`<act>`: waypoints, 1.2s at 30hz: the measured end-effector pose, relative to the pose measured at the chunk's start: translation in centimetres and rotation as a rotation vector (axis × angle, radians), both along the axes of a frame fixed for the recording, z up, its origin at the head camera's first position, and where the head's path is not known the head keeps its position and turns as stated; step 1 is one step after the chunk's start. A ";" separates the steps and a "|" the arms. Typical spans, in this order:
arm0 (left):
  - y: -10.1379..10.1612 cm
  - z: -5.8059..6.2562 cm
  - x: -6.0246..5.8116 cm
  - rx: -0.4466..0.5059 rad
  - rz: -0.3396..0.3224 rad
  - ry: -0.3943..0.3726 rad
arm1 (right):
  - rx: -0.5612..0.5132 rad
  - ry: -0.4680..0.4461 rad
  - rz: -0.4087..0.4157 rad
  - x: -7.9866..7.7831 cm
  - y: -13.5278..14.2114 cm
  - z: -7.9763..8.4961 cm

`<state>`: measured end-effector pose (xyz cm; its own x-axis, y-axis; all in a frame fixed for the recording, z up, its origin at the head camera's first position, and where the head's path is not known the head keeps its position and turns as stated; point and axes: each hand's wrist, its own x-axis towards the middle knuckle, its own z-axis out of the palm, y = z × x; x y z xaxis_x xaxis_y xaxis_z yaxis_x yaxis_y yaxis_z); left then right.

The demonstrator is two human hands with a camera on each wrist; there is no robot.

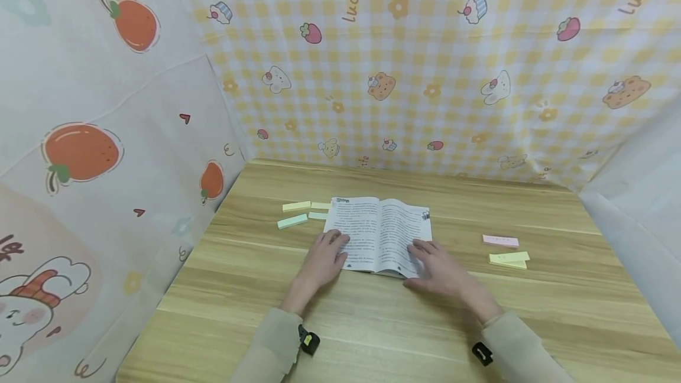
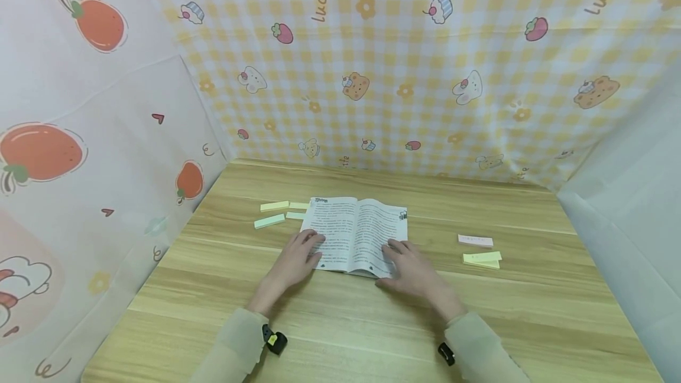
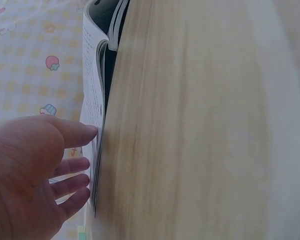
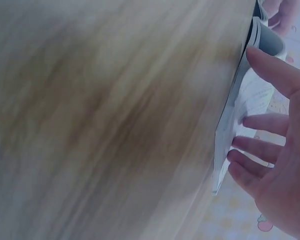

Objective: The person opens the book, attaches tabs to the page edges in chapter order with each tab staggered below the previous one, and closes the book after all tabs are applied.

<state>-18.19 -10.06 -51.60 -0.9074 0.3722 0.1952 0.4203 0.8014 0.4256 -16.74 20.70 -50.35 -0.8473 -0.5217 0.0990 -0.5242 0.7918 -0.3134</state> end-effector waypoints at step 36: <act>-0.1 0.0 0.1 -0.005 -0.001 -0.004 | -0.107 0.002 0.031 0.5 0.8 0.4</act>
